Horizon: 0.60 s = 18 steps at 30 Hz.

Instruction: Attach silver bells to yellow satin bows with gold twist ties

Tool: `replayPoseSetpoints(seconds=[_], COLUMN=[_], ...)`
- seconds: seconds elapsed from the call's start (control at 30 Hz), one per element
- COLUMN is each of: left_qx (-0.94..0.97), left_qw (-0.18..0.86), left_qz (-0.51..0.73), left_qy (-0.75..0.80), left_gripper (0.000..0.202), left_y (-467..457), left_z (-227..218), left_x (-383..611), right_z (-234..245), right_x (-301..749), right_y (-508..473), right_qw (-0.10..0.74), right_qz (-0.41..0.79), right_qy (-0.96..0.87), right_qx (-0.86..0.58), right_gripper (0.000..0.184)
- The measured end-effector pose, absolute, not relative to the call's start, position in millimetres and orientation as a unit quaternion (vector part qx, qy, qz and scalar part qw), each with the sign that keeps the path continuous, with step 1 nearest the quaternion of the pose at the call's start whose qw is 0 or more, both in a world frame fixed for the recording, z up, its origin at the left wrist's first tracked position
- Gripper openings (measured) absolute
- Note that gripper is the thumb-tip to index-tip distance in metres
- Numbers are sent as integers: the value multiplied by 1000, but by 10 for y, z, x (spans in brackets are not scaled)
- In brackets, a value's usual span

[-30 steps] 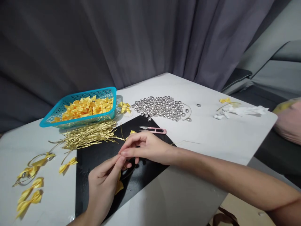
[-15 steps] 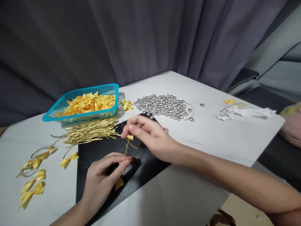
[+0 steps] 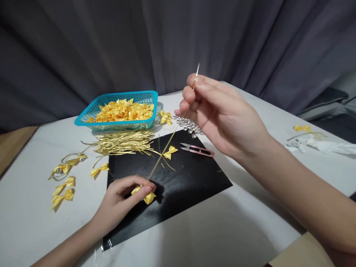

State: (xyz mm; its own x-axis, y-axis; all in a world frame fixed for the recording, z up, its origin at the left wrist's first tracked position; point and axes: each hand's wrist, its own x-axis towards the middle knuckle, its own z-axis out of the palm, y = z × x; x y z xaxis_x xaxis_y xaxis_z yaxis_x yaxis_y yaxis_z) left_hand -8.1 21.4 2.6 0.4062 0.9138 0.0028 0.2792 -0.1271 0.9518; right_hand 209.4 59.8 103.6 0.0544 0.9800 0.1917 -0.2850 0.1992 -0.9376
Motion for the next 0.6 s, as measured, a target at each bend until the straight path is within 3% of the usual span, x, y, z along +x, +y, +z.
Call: replayPoseSetpoints(seconds=[0.1, 0.23, 0.43, 0.6], left_qx=[601, 524, 539, 514], left_qw=[582, 650, 665, 670], left_qz=[328, 365, 323, 325], left_qy=[438, 412, 404, 426], left_gripper=[9, 22, 1, 30], left_y=[203, 200, 244, 260], left_z=[31, 25, -5, -52], left_x=[-93, -106, -118, -109], right_z=[996, 860, 633, 585], right_x=[2110, 2174, 2337, 2412], right_y=[603, 644, 685, 639], right_qw=[621, 636, 644, 649], right_qz=[494, 477, 517, 495], right_qy=[-459, -436, -377, -388], right_qx=[-399, -421, -419, -428], right_gripper=[31, 31, 26, 25])
